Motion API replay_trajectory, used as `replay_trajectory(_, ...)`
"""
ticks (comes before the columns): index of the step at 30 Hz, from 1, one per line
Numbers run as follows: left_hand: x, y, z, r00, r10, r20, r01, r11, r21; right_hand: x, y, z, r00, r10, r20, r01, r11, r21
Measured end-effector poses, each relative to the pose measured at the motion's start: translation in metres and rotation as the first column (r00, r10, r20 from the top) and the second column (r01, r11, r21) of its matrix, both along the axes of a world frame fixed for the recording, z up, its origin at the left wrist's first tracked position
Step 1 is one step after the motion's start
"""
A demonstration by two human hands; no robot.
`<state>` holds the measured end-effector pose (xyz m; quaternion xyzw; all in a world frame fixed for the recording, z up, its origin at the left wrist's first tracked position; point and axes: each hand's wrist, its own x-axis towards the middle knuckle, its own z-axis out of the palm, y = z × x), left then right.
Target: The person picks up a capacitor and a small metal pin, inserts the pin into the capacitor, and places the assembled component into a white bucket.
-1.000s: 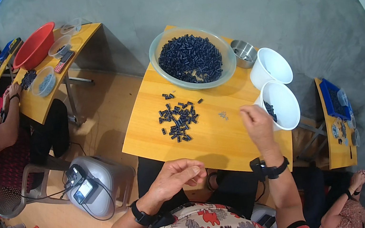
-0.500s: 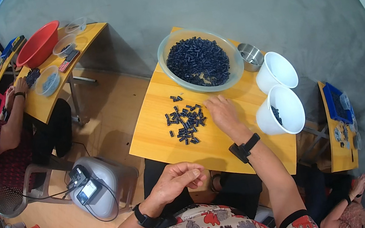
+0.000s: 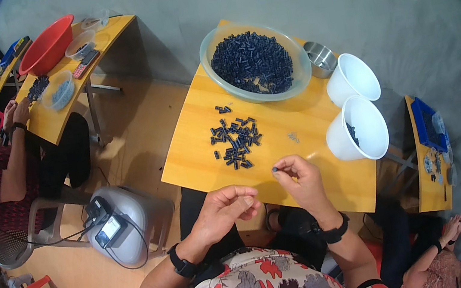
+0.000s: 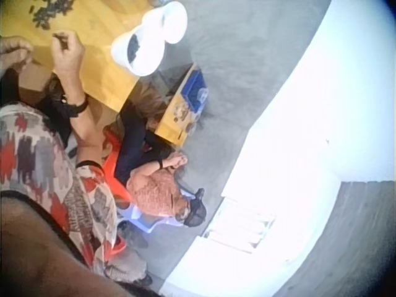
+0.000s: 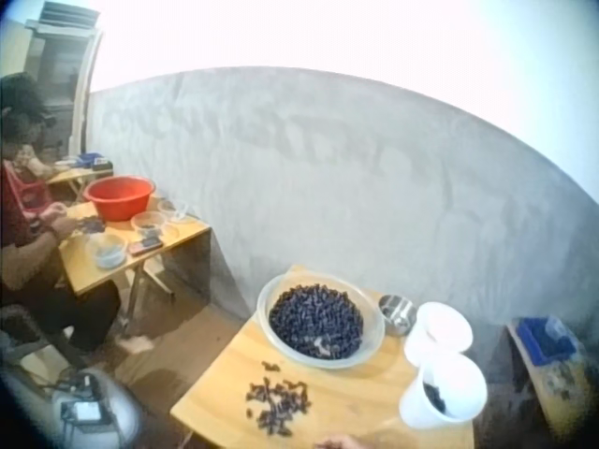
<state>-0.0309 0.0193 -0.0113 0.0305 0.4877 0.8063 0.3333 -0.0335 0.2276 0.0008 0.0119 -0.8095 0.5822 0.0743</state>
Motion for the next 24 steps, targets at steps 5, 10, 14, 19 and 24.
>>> replay_trajectory(5, 0.004, 0.016, 0.012, 0.998, 0.014, -0.068, -0.011, 0.999, 0.045, 0.025, -0.007, 0.019, 0.991, 0.056, -0.123, -0.045, 0.994, 0.096)
replay_trajectory(10, 0.007, 0.02, 0.022, 0.995, -0.032, -0.097, 0.032, 0.999, 0.004, 0.038, -0.012, 0.033, 0.979, 0.124, -0.164, -0.091, 0.976, 0.196)
replay_trajectory(14, 0.01, 0.019, 0.021, 0.991, -0.072, -0.11, 0.07, 0.997, -0.026, 0.047, -0.01, 0.036, 0.986, 0.154, -0.065, -0.145, 0.982, 0.121)
replay_trajectory(19, 0.009, 0.018, 0.021, 0.991, -0.118, 0.058, 0.111, 0.988, 0.109, 0.049, -0.011, 0.032, 0.989, 0.131, -0.069, -0.132, 0.991, -0.007)
replay_trajectory(24, 0.01, 0.016, 0.019, 0.985, -0.144, 0.092, 0.127, 0.977, 0.169, 0.049, -0.013, 0.034, 0.989, 0.117, -0.094, -0.117, 0.993, 0.009)
